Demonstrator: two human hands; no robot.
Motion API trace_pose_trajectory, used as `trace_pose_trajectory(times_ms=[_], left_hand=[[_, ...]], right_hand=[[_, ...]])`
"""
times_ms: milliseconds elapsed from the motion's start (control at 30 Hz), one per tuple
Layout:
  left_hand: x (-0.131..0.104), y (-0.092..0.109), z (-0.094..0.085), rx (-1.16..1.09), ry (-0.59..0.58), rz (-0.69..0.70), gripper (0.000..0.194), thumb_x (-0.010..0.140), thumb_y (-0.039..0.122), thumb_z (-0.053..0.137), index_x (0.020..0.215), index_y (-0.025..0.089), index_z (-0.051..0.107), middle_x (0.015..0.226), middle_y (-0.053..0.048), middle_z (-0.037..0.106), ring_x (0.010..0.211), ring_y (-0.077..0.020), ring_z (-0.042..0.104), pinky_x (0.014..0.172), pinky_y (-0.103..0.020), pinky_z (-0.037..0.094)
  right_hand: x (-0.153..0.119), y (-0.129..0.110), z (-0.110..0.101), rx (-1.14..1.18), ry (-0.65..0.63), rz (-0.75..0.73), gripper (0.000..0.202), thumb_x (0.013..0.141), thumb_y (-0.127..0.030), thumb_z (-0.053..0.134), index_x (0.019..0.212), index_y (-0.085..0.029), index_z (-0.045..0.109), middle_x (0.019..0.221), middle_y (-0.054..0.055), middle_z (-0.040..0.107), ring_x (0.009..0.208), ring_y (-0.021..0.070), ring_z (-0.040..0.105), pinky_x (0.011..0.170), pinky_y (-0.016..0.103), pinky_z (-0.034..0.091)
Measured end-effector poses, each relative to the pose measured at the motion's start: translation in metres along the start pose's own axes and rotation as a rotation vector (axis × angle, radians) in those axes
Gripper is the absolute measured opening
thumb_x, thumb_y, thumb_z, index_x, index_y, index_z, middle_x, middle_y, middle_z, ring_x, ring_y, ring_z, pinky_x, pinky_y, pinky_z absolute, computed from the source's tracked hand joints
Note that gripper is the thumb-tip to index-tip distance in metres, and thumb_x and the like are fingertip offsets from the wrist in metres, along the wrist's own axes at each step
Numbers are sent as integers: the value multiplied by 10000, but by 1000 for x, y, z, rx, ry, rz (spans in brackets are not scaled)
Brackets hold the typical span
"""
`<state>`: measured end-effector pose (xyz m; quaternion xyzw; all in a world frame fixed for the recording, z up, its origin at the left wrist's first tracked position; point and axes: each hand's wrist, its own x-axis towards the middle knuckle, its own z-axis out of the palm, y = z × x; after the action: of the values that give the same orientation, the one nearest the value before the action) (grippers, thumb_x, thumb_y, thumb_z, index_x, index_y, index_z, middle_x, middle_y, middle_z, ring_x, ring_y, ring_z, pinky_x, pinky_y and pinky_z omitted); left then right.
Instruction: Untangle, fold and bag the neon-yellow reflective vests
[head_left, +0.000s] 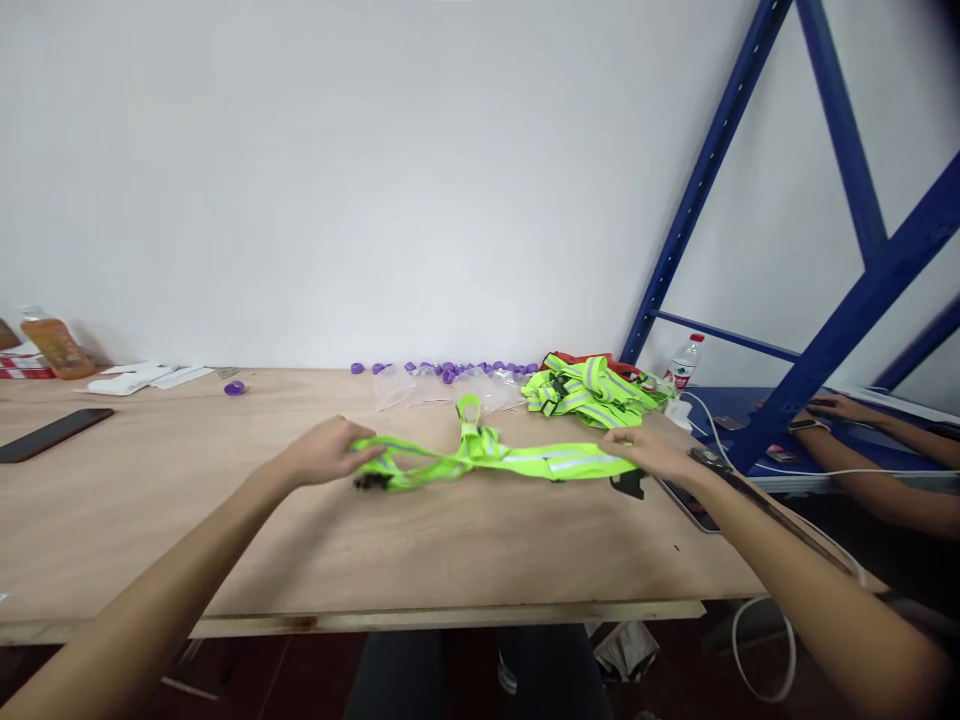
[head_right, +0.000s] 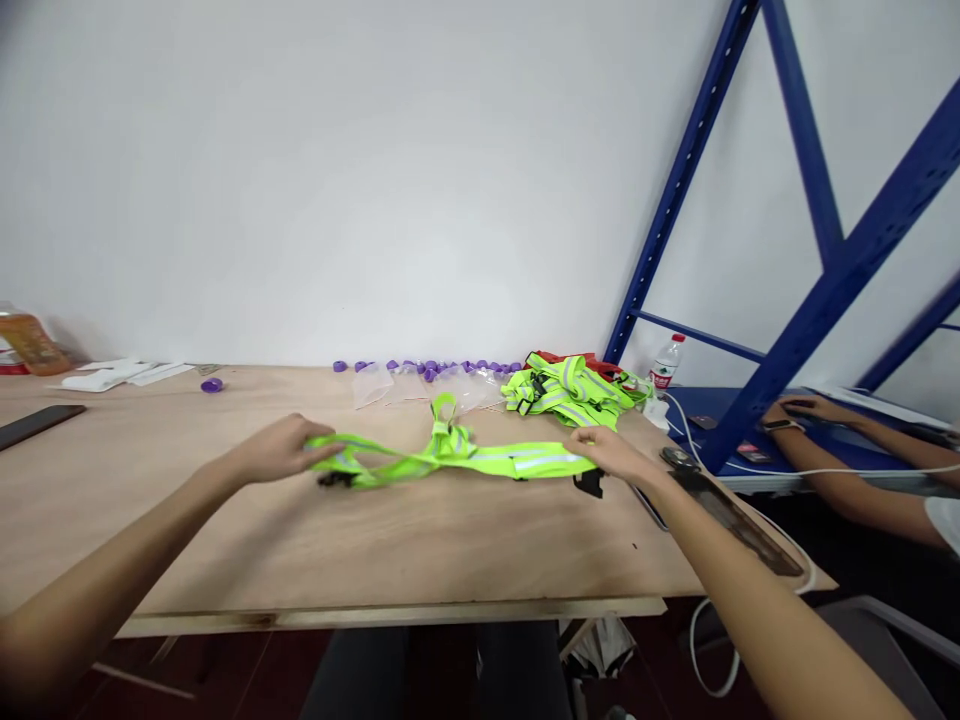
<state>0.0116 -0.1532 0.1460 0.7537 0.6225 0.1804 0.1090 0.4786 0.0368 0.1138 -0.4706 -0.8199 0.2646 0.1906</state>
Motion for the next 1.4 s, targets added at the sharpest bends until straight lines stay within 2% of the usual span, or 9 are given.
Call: trace_pose_trajectory(times_ms=[133,233,333,467,533,633,800,1000,1400], left_hand=[[-14,-1,18,-66,-258,-89,523,875,624,516,562,207,543,527,-9,519,470,-153,423,498,-286,233],[-4,4,17,-51,-150,-140,554,891,635,475,544,209,545,562,-39,586,527,-190,516,528,-292,287],[23,18,31,9,-30,-164,522,912,605,434,622,206,604,652,-76,668,635,-239,614,589,-303,365],[65,41,79,47,2,-172,436,872,592,517,978,195,661,886,-115,734,801,-290,676,648,-323,432],[80,47,102,50,4,-141,438,834,539,596,1115,204,627,1032,-124,723,905,-299,684,700,-328,460],[92,47,120,67,-8,-111,277,815,403,621,999,202,670,1027,-130,710,929,-308,687,740,-344,476],[93,39,120,76,31,-136,163,808,281,560,796,215,708,886,-102,705,844,-284,687,713,-345,479],[92,35,114,46,158,-188,204,856,301,528,813,221,711,1026,-101,668,926,-265,666,747,-347,482],[93,9,107,-56,286,-258,171,802,179,497,908,235,618,1184,-96,640,1100,-304,593,913,-420,467]], right_hand=[[-9,19,25,-87,-119,21,502,716,-674,626,535,-209,565,570,10,559,559,185,516,552,292,406],[0,14,34,-184,-74,28,385,722,-542,677,559,-206,589,640,47,613,642,230,590,638,330,456],[17,-12,51,-250,36,-38,254,819,-426,618,793,-183,688,913,129,694,914,293,635,827,391,470],[37,-66,93,-232,-3,-241,334,939,-427,524,1101,-181,679,1145,125,696,1054,265,622,910,366,459],[44,-87,116,-229,-62,-333,320,928,-452,573,1084,-196,686,1115,94,706,1041,248,628,895,334,462],[53,-104,141,-262,-103,-398,195,870,-380,675,916,-193,703,1001,78,705,995,253,626,856,322,452],[67,-109,149,-291,-129,-427,67,811,-162,662,755,-197,674,893,53,682,918,229,624,789,297,435],[72,-110,144,-260,-182,-435,103,774,-126,611,732,-212,649,937,46,677,959,232,619,808,305,444],[77,-77,139,225,-131,-484,264,919,-405,573,728,-232,630,1356,95,605,1279,296,545,1041,435,425]])
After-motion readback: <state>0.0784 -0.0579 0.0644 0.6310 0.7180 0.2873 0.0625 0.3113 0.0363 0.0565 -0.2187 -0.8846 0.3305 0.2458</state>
